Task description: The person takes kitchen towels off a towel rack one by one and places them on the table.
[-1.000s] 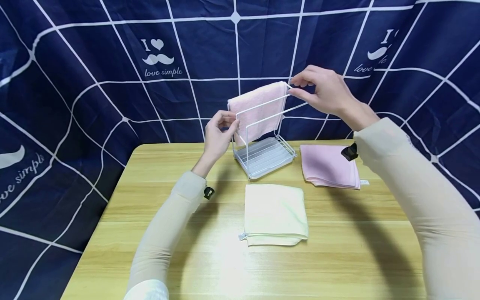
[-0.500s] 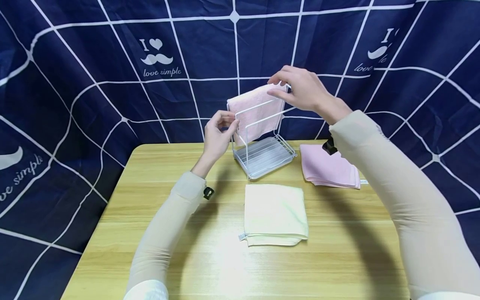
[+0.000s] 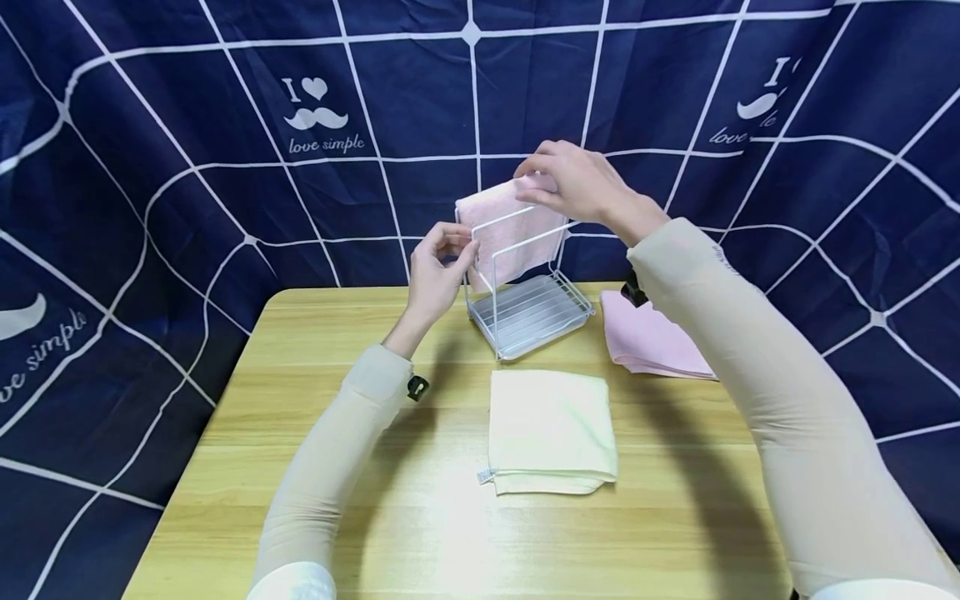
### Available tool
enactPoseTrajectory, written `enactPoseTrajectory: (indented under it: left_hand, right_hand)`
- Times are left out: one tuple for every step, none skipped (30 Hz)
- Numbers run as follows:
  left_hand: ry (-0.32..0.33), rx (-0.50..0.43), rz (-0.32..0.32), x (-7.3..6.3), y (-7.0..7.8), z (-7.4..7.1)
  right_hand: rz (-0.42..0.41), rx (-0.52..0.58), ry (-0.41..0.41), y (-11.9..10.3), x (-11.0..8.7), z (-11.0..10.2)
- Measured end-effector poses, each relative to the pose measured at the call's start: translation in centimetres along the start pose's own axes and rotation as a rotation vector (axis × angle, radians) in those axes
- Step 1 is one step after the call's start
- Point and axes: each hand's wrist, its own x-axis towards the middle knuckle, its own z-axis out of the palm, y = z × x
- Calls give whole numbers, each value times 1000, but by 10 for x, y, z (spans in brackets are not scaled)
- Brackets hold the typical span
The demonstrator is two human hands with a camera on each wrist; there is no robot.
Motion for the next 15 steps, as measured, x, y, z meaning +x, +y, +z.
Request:
enactPoseTrajectory:
  left_hand:
    - [0, -3, 1, 0, 0, 0]
    - [-1, -5, 3, 0, 0, 0]
    - [-2, -7, 4, -1, 0, 0]
    - [-2, -9, 6, -1, -1, 0]
    - [-2, -11, 7, -1, -1, 0]
    - [-1, -12, 7, -1, -1, 0]
    - [0, -12, 9, -1, 0, 0]
    - [-1, -12, 10, -2, 0, 0]
    - [0, -12, 11, -2, 0, 0]
    - [0, -12, 12, -2, 0, 1]
    - [0, -11, 13, -2, 0, 1]
    - [1, -10, 15, -2, 1, 1]
    - [1, -8, 16, -3, 1, 1]
    - [2, -9, 16, -3, 1, 1]
    - [2, -10, 17, -3, 1, 1]
  right_hand:
    - [2, -2, 2, 0, 1, 1]
    - [5, -5, 3, 0, 3, 3]
    - [4, -9, 3, 0, 4, 4]
    - [4, -12, 2, 1, 5, 5]
    - [4, -16, 0, 1, 7, 6]
    - [2, -18, -2, 1, 8, 7]
    - [0, -19, -4, 1, 9, 8]
    - [-2, -19, -8, 1, 10, 9]
    - [-5, -19, -9, 1, 10, 10]
    - [-5, -17, -11, 1, 11, 11]
    - [-6, -15, -12, 1, 12, 12]
    - [-10, -11, -11, 1, 13, 13]
    - [-11, -9, -13, 0, 14, 13]
    - [-13, -7, -14, 0, 15, 14]
    - [-13, -5, -14, 0, 15, 14]
